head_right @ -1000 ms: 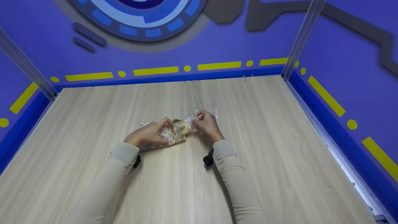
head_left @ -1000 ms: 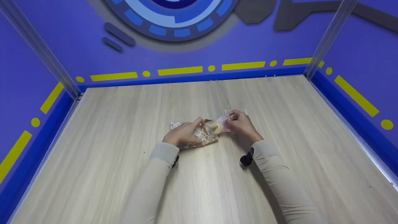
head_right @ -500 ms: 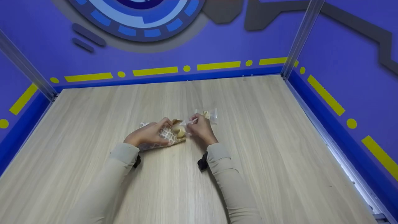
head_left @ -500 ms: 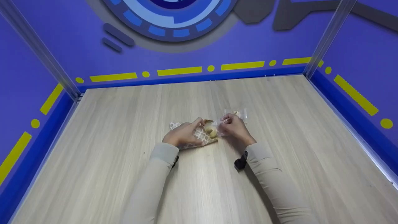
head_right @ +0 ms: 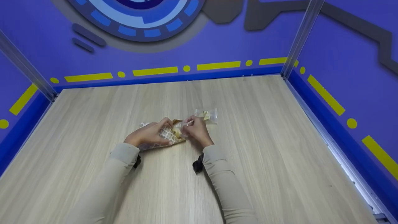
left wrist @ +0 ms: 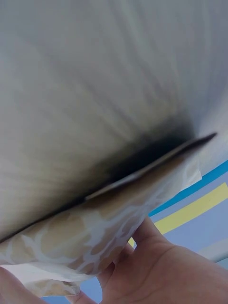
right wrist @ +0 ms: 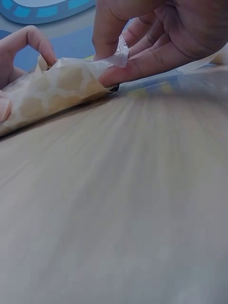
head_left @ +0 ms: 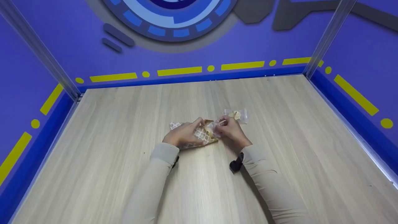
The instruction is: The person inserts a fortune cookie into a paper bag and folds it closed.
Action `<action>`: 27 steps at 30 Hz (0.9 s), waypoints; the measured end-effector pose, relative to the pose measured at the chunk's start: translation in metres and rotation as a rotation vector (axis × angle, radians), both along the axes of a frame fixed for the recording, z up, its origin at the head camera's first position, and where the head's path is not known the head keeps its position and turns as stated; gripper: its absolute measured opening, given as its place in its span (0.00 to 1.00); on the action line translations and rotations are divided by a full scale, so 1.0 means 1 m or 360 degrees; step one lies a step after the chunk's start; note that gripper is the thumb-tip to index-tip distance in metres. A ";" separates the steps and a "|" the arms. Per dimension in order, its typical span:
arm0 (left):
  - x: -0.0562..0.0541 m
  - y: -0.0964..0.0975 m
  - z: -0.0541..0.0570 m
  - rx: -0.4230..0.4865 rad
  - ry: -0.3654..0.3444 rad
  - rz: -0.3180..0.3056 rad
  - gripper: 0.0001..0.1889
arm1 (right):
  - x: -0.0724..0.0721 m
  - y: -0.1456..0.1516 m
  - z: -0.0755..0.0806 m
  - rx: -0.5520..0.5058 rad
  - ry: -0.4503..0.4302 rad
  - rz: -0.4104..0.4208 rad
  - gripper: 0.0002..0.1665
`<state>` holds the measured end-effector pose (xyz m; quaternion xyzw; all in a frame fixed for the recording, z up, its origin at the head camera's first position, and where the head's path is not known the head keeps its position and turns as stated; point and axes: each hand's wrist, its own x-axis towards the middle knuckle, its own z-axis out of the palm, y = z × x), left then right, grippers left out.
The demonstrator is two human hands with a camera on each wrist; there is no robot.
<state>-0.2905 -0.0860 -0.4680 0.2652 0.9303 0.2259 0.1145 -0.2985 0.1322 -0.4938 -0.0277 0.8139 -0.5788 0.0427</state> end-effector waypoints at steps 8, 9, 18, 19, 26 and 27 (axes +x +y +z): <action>0.000 0.001 0.000 -0.0003 0.0002 -0.0010 0.33 | 0.000 -0.003 -0.001 -0.0065 -0.0068 0.0007 0.13; -0.001 0.000 0.000 -0.0003 0.0003 -0.0016 0.33 | 0.000 -0.004 -0.001 -0.0077 -0.0074 0.0009 0.13; 0.000 0.000 -0.001 0.0019 -0.0023 -0.0019 0.34 | 0.001 -0.009 -0.001 -0.0129 -0.0084 0.0041 0.11; 0.000 0.001 0.000 0.0023 -0.0035 -0.0011 0.34 | 0.001 -0.010 -0.001 -0.0123 -0.0085 0.0038 0.11; 0.000 0.001 0.001 0.0039 -0.0053 0.0007 0.33 | 0.002 -0.013 0.000 -0.0054 -0.0036 0.0038 0.10; 0.000 0.001 0.001 0.0041 -0.0052 0.0005 0.33 | 0.002 -0.014 0.000 -0.0042 -0.0036 0.0038 0.10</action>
